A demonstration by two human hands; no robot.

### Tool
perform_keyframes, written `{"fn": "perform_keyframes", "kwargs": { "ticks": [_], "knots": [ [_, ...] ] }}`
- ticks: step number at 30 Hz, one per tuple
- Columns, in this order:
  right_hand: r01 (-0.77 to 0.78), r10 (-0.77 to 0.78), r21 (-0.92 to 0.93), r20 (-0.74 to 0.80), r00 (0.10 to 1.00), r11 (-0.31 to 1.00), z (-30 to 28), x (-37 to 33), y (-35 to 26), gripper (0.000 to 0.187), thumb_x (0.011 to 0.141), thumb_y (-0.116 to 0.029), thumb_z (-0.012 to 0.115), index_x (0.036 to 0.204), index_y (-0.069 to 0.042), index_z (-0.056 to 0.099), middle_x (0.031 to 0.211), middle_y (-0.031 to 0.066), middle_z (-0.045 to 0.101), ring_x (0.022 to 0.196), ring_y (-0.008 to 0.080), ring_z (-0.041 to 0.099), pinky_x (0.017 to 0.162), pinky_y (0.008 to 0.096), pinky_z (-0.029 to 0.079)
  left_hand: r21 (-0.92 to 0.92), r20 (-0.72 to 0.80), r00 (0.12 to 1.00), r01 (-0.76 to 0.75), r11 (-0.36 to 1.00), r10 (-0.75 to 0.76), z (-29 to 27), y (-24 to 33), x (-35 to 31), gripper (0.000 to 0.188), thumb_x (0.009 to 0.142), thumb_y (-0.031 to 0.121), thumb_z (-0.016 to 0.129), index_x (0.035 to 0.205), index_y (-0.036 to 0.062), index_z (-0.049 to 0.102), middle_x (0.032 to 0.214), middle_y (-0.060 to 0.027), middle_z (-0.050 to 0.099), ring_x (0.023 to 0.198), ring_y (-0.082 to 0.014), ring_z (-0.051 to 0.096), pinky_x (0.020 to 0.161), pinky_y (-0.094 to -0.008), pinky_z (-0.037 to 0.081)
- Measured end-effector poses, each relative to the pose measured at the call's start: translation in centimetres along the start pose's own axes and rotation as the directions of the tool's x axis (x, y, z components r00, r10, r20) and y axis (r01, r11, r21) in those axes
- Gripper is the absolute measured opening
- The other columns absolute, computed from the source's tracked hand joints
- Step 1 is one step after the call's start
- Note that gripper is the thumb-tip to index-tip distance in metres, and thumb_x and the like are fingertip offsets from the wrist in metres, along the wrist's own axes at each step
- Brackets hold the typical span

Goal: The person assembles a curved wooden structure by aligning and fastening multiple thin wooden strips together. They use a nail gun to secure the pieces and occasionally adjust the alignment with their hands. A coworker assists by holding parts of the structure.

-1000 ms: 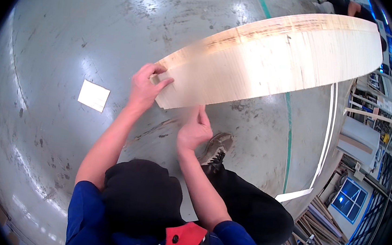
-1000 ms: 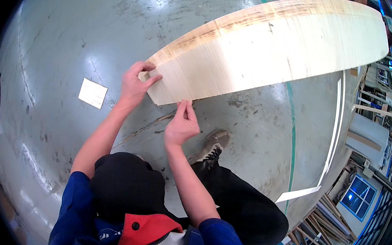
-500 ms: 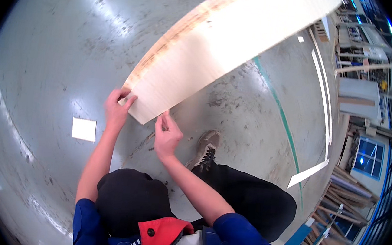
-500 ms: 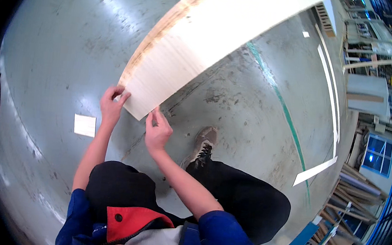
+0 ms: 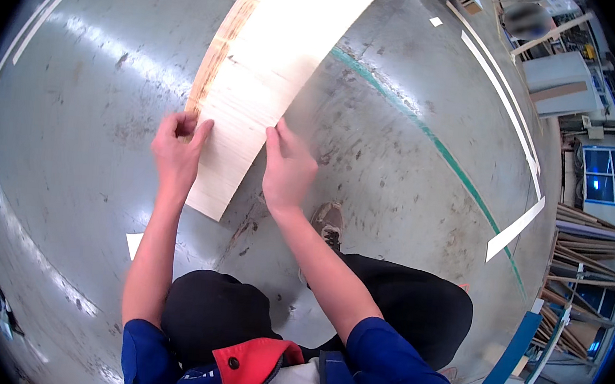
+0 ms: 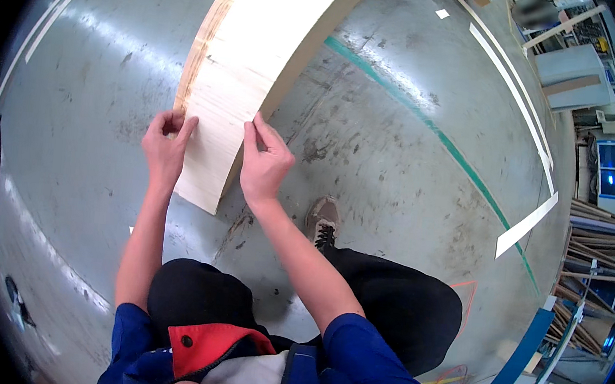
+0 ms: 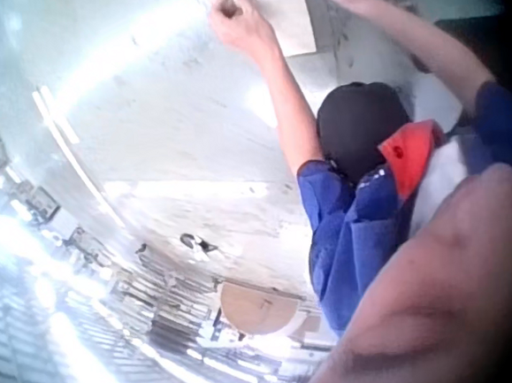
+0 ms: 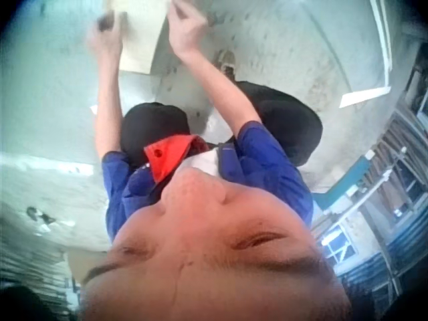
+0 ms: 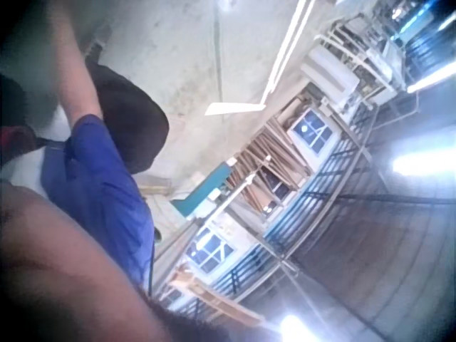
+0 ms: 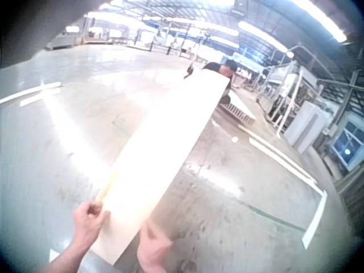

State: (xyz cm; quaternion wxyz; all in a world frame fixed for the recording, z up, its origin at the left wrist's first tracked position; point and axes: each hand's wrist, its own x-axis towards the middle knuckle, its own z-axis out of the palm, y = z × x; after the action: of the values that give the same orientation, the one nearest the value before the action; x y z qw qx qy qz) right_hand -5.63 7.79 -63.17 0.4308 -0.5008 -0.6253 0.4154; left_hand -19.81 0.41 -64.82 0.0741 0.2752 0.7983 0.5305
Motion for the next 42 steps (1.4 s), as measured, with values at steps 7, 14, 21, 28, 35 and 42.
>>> {"fn": "perform_keyframes", "kwargs": {
  "ticks": [7,14,21,28,35,42],
  "knots": [
    [0.084,-0.077,0.095,-0.073,0.994,0.992,1.0,0.2,1.5,0.027,0.082,-0.011,0.068,0.107,-0.001,0.067,0.095,0.0146,0.07,0.083,0.018,0.067,0.077,0.0283,0.05,-0.013,0.054,0.99,0.129,0.992,-0.129,-0.3,1.3,-0.1,0.027,0.076,0.019,0.077,0.087,-0.002,0.064,0.075,-0.005,0.063,0.066,-0.0126,0.055,0.065,-0.0269,0.048],
    [0.276,-0.274,0.038,-0.037,0.961,0.961,1.0,0.3,2.6,0.022,0.084,0.0,0.065,0.105,0.007,0.066,0.089,0.0118,0.069,0.071,0.0107,0.059,0.065,0.0243,0.049,-0.044,0.109,0.975,0.2,0.979,-0.195,-1.3,0.2,0.6,0.03,0.071,0.022,0.079,0.085,-0.0008,0.065,0.073,-0.0068,0.064,0.064,-0.014,0.057,0.063,-0.0293,0.049],
    [0.264,-0.26,-0.048,0.072,0.963,0.963,1.0,-0.1,1.5,0.023,0.088,-0.003,0.062,0.108,0.009,0.064,0.087,0.0024,0.064,0.072,0.0046,0.05,0.065,0.0192,0.044,-0.108,0.066,0.99,0.129,0.986,-0.122,-1.8,-1.2,0.4,0.028,0.069,0.018,0.079,0.086,-0.0002,0.066,0.074,-0.01,0.065,0.065,-0.0182,0.06,0.062,-0.0303,0.049],
    [0.082,-0.105,0.235,0.09,0.99,0.969,0.8,-1.8,2.6,0.043,0.087,0.0,0.063,0.126,0.011,0.049,0.104,0.0162,0.065,0.09,0.0131,0.062,0.082,0.0248,0.051,-0.044,-0.163,0.977,-0.146,0.988,0.137,-1.5,-4.3,-4.0,0.03,0.072,0.013,0.076,0.099,0.0032,0.067,0.098,-0.0132,0.064,0.091,-0.0263,0.062,0.078,-0.0349,0.051],
    [-0.129,0.068,0.219,0.266,0.961,0.967,0.2,-6.0,6.0,0.039,0.088,0.001,0.06,0.122,0.017,0.048,0.113,0.0191,0.061,0.097,0.017,0.062,0.088,0.0282,0.053,-0.046,-0.203,0.967,0.15,0.988,-0.157,-1.9,-12.0,-10.2,0.031,0.073,0.017,0.076,0.098,0.0026,0.066,0.096,-0.0108,0.064,0.088,-0.0235,0.062,0.078,-0.0325,0.05],
    [-0.252,0.194,0.254,0.232,0.953,0.934,1.6,-8.0,7.6,0.028,0.087,0.002,0.062,0.111,0.014,0.056,0.103,0.0164,0.064,0.087,0.0164,0.063,0.08,0.0297,0.056,-0.08,-0.062,0.976,0.202,0.976,-0.207,-2.4,-14.0,-9.7,0.027,0.071,0.018,0.077,0.091,0.0029,0.067,0.089,-0.0095,0.063,0.079,-0.0228,0.061,0.07,-0.0325,0.05]
  ]
}}
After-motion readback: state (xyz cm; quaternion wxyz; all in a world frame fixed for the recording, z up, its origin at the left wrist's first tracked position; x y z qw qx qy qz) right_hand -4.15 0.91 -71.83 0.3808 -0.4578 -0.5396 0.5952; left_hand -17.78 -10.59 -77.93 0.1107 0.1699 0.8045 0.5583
